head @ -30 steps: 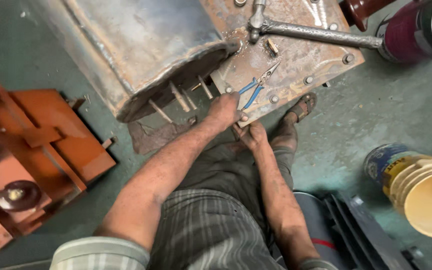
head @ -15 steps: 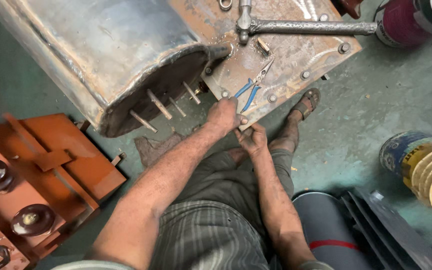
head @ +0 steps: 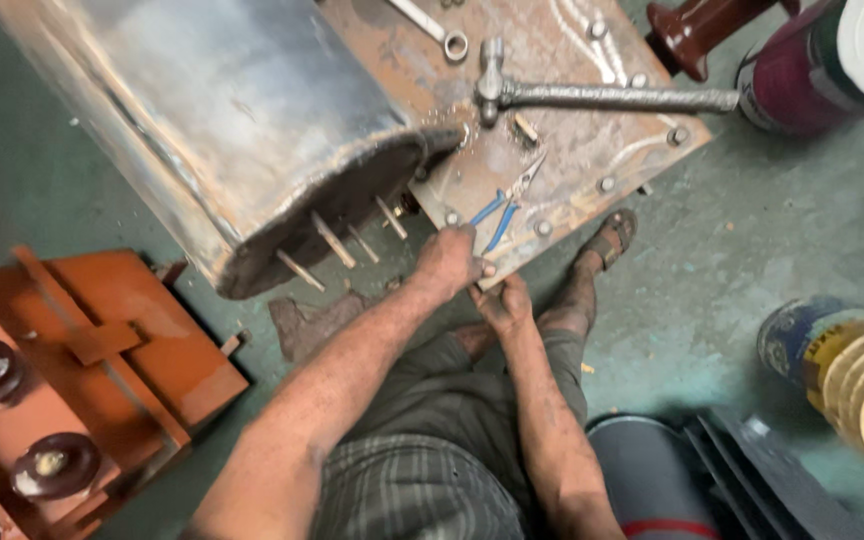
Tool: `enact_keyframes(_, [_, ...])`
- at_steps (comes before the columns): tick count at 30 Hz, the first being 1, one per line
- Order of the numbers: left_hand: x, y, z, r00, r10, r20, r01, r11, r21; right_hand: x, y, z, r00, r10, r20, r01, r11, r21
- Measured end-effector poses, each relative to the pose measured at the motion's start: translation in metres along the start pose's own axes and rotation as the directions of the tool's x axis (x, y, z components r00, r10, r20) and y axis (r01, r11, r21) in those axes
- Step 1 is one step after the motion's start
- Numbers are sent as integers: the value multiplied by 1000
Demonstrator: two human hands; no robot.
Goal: The person uses two wrenches to tighten nuts on a metal plate with attached brown insulators. They work methodically across multiple fasteners, adjusting their position to reach different bolts on the assembly.
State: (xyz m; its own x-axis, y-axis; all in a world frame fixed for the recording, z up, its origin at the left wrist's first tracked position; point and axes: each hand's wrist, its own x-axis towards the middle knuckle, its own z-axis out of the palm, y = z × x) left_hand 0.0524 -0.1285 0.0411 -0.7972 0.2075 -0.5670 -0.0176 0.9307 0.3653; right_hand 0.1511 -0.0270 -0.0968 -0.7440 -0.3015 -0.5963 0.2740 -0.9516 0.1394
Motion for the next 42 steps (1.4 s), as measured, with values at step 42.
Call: enact_keyframes(42, [-10,21,-32,997,-45,56,44,999,8,-1,1,11,996,41,81,-42,999,12])
